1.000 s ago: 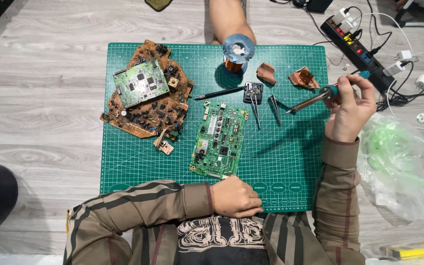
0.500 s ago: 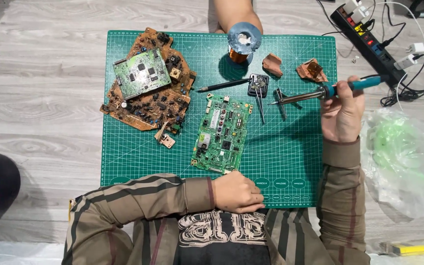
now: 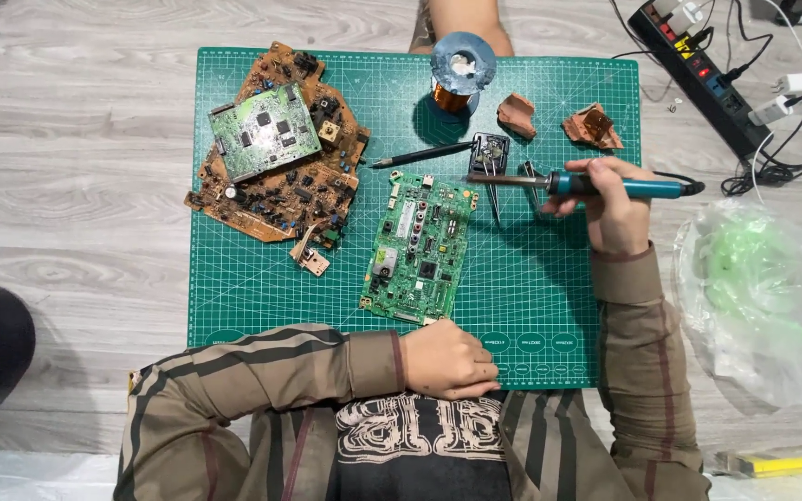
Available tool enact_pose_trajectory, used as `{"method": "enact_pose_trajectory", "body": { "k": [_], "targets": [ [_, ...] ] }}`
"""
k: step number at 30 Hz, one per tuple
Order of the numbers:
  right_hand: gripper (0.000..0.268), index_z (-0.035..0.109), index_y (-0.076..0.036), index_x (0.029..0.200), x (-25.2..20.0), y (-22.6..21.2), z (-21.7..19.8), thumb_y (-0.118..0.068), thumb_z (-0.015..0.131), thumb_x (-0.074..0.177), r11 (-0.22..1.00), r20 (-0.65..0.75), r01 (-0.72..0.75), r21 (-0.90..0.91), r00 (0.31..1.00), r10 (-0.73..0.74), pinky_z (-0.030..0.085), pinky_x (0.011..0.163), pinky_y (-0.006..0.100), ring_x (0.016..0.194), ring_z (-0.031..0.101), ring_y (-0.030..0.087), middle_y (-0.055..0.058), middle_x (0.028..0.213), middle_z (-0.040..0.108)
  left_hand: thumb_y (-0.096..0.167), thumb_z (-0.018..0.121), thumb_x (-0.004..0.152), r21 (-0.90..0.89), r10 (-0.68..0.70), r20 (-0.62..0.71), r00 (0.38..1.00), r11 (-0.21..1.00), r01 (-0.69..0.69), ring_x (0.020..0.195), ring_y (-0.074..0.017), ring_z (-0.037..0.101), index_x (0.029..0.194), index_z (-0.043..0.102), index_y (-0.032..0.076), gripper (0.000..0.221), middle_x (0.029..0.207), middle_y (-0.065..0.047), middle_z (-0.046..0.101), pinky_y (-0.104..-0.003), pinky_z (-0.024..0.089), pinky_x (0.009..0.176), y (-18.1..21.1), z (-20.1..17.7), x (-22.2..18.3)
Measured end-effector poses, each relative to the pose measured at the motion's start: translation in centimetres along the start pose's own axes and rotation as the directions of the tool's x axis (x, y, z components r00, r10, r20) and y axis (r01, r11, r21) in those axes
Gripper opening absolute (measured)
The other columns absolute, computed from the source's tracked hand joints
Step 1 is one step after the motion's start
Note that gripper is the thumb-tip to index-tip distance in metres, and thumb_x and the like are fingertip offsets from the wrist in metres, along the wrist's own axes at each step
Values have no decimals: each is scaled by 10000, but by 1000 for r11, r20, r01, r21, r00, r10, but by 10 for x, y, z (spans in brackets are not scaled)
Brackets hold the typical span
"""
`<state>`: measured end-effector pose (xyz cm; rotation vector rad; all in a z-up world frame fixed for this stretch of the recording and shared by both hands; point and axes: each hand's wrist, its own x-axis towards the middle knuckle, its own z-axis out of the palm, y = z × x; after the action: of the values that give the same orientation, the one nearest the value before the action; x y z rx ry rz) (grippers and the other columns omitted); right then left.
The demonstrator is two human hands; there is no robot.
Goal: Soldering components on a circuit board and inspecting the work on a repair mat.
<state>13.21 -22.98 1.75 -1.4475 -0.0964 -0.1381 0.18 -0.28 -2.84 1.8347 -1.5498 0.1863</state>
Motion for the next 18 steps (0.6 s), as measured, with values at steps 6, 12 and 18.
{"method": "enact_pose_trajectory", "body": {
  "k": [6, 12, 18],
  "targets": [
    [287, 547, -88, 1017, 20, -2, -33, -348, 495, 907, 929, -339, 37, 368, 936, 97, 495, 501, 263, 509, 544, 121, 53, 833, 618, 149, 537, 883, -129, -38, 24, 999, 991, 40, 499, -186, 525, 671, 569, 74, 227, 619, -43, 601, -288, 403, 406, 6, -24, 10],
    [321, 673, -41, 970, 31, -23, -76, -293, 643, 774, 753, -584, 276, 597, 793, 172, 469, 483, 200, 524, 592, 121, 26, 641, 656, 165, 513, 893, -124, -48, 53, 997, 991, 54, 496, -180, 526, 662, 560, 83, 249, 603, -40, 589, -285, 425, 425, 5, -21, 10],
    [262, 694, -78, 1013, 72, -9, -217, -298, 571, 940, 671, -194, 126, 731, 981, 27, 512, 753, 164, 845, 656, 77, 17, 932, 699, 157, 517, 892, -102, -45, 58, 997, 994, 51, 487, -177, 515, 665, 548, 80, 242, 603, -35, 579, -287, 426, 415, 7, -19, 10]
  ]
}}
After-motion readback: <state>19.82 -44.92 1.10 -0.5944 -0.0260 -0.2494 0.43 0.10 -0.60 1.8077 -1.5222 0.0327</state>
